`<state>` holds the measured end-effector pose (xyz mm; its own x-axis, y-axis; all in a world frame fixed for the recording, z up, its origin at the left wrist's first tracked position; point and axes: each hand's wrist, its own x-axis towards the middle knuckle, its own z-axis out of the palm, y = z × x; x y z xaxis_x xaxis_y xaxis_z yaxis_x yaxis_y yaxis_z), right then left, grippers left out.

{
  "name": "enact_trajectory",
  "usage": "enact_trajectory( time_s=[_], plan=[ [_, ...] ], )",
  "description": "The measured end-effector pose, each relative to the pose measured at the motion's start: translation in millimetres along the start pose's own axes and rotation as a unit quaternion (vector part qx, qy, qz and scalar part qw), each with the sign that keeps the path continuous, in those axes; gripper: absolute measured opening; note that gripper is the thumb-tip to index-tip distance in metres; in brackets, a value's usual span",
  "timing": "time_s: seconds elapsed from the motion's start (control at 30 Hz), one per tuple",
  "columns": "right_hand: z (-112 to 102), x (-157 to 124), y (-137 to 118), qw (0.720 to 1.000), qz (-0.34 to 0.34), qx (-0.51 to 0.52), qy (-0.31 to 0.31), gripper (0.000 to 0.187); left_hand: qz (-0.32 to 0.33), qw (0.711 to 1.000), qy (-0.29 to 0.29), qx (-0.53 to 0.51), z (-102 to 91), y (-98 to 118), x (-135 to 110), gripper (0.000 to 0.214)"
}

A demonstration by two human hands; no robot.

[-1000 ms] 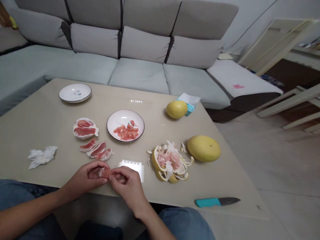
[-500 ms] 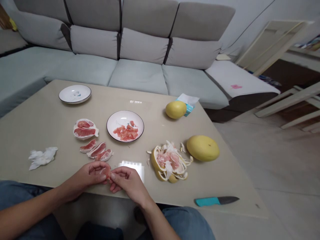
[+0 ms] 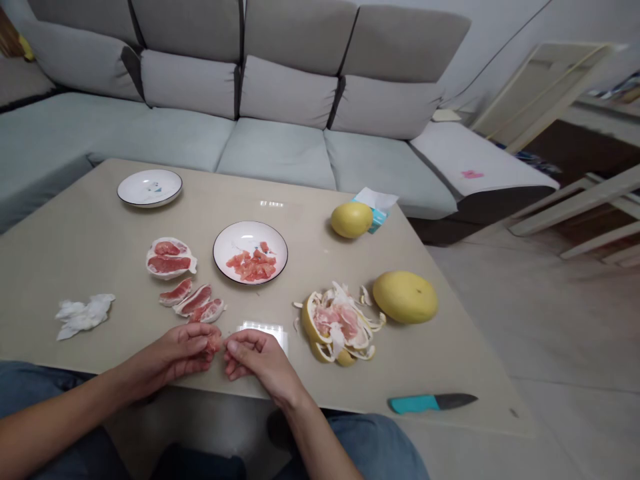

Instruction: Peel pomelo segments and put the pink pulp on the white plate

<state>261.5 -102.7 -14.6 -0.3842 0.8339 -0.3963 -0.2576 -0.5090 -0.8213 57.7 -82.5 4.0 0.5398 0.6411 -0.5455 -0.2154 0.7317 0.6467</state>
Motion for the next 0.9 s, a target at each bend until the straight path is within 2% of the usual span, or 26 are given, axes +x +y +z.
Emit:
enact_trajectory(
  time_s=[0.1,0.2,0.37,0.47,0.53,0.6,0.77,0.9],
  plan=[
    [-6.0,7.8,-5.7,0.984,-0.081,-0.141,0.077,0.038,-0.005,1.0,0.001,-0.028,-2.4,-0.6,1.4,0.02],
    [-15.5,21.3,-19.1,0.931,-0.176,-0.269,0.172,0.032,-0.001,0.998,0.009,-0.056,-3.9,0.4,1.4,0.02],
    [-34.0,59.4,-50.8,0.857,-0.283,-0.345,0.258,0.02,0.014,0.995,0.027,-0.096,-4.6,3.9,0.7,0.021],
    [-39.2,77.0,-63.6,0.824,-0.325,-0.376,0.271,0.021,0.022,0.993,0.026,-0.112,-5.6,5.2,0.8,0.018],
    [-36.4,76.2,-63.9,0.811,-0.342,-0.388,0.274,0.027,0.025,0.992,0.026,-0.12,-6.9,5.6,0.9,0.015],
    [-27.8,63.5,-56.7,0.803,-0.353,-0.405,0.258,0.029,0.026,0.991,0.022,-0.126,-8.1,5.8,1.1,0.016],
    [5.1,11.4,-23.3,0.775,-0.393,-0.472,0.147,0.026,0.031,0.994,0.006,-0.104,-6.8,4.0,0.0,0.018],
    [16.5,-7.7,-6.2,0.737,-0.423,-0.501,0.167,0.022,0.029,0.998,-0.008,-0.057,-1.0,0.7,-3.2,0.015]
  ],
)
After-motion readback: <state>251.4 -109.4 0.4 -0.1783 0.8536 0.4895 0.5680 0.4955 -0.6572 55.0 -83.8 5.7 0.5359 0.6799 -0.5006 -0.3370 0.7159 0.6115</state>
